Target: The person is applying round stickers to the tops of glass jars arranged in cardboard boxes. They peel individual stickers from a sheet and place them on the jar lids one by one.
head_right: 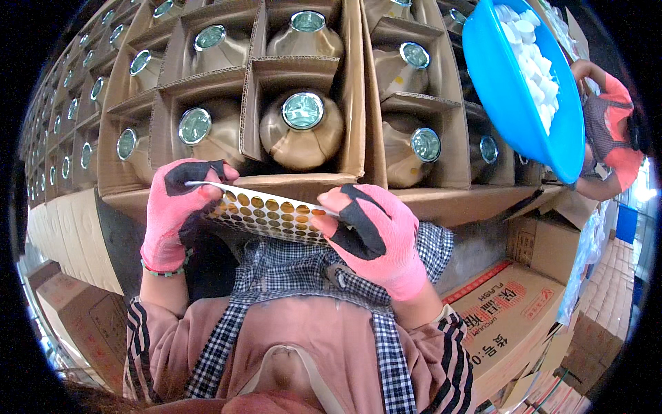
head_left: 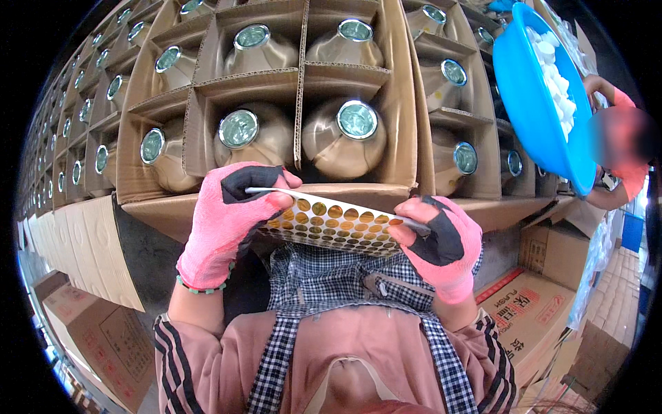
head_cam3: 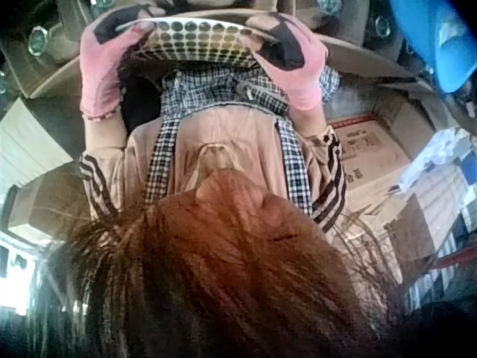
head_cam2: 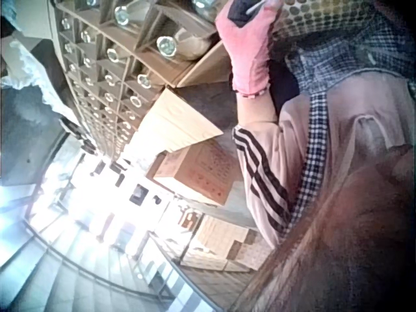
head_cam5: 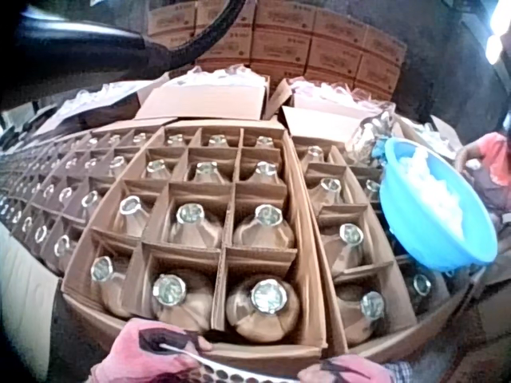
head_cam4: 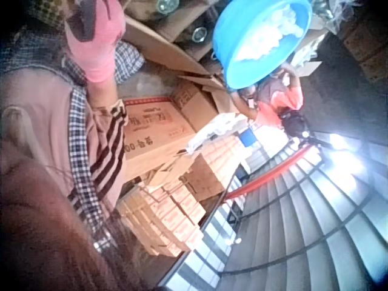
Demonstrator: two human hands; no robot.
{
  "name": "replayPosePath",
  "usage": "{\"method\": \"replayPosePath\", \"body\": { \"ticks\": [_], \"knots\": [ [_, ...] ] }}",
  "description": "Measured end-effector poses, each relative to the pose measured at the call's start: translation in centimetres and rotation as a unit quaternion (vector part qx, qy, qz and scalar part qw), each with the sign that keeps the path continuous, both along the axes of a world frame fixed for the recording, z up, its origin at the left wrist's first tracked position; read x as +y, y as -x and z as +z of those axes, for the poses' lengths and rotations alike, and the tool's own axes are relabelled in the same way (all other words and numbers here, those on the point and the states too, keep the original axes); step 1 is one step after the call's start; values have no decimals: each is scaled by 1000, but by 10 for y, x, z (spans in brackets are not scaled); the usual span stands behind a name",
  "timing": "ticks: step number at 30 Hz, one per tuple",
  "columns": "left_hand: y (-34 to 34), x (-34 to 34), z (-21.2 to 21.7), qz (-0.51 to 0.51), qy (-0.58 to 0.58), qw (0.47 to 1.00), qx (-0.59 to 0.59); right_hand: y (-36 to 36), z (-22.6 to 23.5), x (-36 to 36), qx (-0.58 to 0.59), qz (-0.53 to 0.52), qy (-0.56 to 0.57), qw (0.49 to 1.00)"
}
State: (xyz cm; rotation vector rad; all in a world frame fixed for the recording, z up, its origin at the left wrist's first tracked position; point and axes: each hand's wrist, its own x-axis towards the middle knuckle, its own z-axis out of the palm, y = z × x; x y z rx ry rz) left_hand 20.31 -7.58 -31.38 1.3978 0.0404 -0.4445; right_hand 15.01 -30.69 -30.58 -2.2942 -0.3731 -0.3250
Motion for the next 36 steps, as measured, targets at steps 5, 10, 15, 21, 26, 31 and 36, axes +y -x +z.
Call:
{"method": "replayPosePath", "body": {
  "ticks": [5,10,15,21,26,31,36],
  "knots": [
    [1,2,1,-19,-10,1000,-3,1,2,3,52,-11,-39,998],
    [3,-1,2,-12,-11,1000,2,3,5,2,35,-10,-36,999],
    [2,-1,0,-13,-12,1000,5,4,2,0,0,-1,-31,1000],
    [1,-1,-2,-15,-25,1000,-10,4,2,-4,-65,83,60,993],
    [2,6,-3,-43,-50,998,1,8,-9,-23,45,67,-275,958],
    [-4,-4,-11,-282,-159,907,-270,-59,10,-12,36,37,70,996],
    [-1,-7,-30,-243,-118,905,-328,-98,-20,39,20,175,300,938]
  ]
}}
